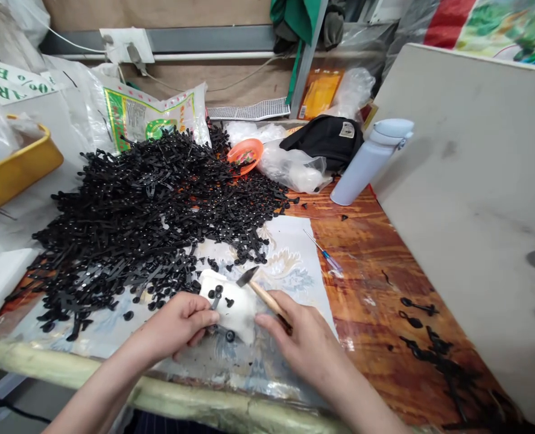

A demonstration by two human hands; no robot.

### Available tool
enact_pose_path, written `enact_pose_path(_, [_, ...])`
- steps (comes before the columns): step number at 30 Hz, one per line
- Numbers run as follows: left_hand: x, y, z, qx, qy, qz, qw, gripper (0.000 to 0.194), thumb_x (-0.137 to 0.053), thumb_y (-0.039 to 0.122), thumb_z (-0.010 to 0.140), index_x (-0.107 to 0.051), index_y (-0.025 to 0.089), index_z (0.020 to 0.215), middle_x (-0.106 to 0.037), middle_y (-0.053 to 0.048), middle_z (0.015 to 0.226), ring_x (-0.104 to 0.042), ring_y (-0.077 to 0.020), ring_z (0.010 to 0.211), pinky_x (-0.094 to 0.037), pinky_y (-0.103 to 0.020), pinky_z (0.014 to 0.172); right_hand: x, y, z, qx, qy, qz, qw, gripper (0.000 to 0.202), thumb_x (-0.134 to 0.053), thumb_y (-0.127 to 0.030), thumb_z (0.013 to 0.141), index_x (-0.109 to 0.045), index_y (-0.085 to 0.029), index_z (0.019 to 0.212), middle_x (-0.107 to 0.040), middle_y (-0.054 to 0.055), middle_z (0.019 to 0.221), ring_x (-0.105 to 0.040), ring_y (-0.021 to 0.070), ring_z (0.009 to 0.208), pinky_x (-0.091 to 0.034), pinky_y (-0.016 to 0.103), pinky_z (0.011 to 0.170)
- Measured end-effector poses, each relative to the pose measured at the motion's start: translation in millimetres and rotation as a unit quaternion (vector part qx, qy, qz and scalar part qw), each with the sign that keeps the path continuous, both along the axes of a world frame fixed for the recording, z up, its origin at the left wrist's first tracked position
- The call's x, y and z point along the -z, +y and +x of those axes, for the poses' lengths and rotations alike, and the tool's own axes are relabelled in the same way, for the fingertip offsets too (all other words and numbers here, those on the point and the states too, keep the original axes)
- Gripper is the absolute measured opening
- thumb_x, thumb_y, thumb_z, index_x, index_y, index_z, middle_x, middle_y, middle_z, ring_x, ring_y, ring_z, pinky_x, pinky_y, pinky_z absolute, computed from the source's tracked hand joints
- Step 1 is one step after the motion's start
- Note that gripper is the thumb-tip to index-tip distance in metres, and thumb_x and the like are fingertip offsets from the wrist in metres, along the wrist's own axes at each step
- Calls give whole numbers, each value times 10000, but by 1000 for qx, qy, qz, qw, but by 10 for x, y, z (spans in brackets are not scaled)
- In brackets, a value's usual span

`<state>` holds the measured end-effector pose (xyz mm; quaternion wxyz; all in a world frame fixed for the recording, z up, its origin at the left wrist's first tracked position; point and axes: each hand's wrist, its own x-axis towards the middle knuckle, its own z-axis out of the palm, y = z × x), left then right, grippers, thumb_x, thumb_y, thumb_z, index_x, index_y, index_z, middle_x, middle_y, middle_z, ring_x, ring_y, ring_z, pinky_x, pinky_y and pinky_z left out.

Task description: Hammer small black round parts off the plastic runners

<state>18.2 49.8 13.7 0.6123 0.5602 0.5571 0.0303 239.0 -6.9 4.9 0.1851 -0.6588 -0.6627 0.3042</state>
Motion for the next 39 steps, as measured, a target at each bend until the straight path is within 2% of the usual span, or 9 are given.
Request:
enact_pose_path(1, [-8,-4,-5,-9,0,1,1000,360,-525,470,758,-425,201,541,-403,96,379,-293,-44,257,-195,-166,278,3,50,-64,10,2,1,1000,218,-527,-394,866,-642,-230,951,-647,2,632,-598,178,565,-408,246,519])
enact_pose_path(3, [-14,-27,-16,-19,6,3,1000,357,-518,480,757,-436,198,556,-398,100,376,-292,-42,253,-189,-164,279,2,182,-214,22,19,23,999,179,-545,-368,847,-597,-212,779,-571,-23,564,-525,141,518,-340,226,497])
enact_pose_path(6, [-3,-100,-52,-12,14,-12,1000,350,-512,469,762,-428,199,554,-395,100,371,-289,-40,248,-190,-162,272,35,378,-421,18,59,35,997,143,-575,-303,811,-569,-203,709,-554,-31,581,-496,121,542,-310,216,517])
enact_pose_path(9, [19,-184,-121,-15,3,-20,1000,366,-509,461,769,-398,204,533,-389,100,368,-289,-36,246,-192,-157,271,119,438,-512,1,63,16,998,110,-621,-238,749,-579,-194,658,-542,-35,554,-482,115,532,-290,215,512])
enact_pose_path(15, [27,-239,-200,-26,-31,-47,998,369,-536,442,759,-398,202,515,-397,94,364,-299,-36,254,-194,-150,272,219,312,-439,-27,57,5,998,105,-583,-197,764,-602,-193,661,-561,-34,571,-508,114,553,-314,204,525])
enact_pose_path(21, [20,-197,-174,-18,-58,-67,996,393,-545,490,749,-413,199,521,-420,86,359,-296,-30,240,-155,-146,262,149,304,-520,-32,35,46,998,120,-549,-173,801,-623,-197,709,-627,8,727,-564,138,685,-367,220,644])
enact_pose_path(25, [57,-181,-179,-24,-62,-75,995,414,-548,507,754,-421,196,512,-403,85,342,-294,-32,236,-143,-147,256,109,315,-519,-32,21,51,998,123,-543,-166,813,-631,-203,734,-634,9,710,-563,141,650,-365,230,625])
enact_pose_path(32, [129,-188,-186,-31,-71,-80,994,375,-553,513,760,-472,190,588,-455,77,372,-306,-37,236,-151,-147,250,154,308,-427,-33,27,44,998,132,-577,-122,768,-670,-214,779,-640,16,798,-582,156,768,-383,234,704])
enact_pose_path(39, [53,-122,-79,-19,-71,-73,995,378,-561,495,761,-457,190,564,-446,83,360,-302,-29,230,-141,-138,248,243,334,-344,3,35,11,999,55,-605,-184,753,-641,-196,713,-601,-6,664,-525,138,631,-338,225,590])
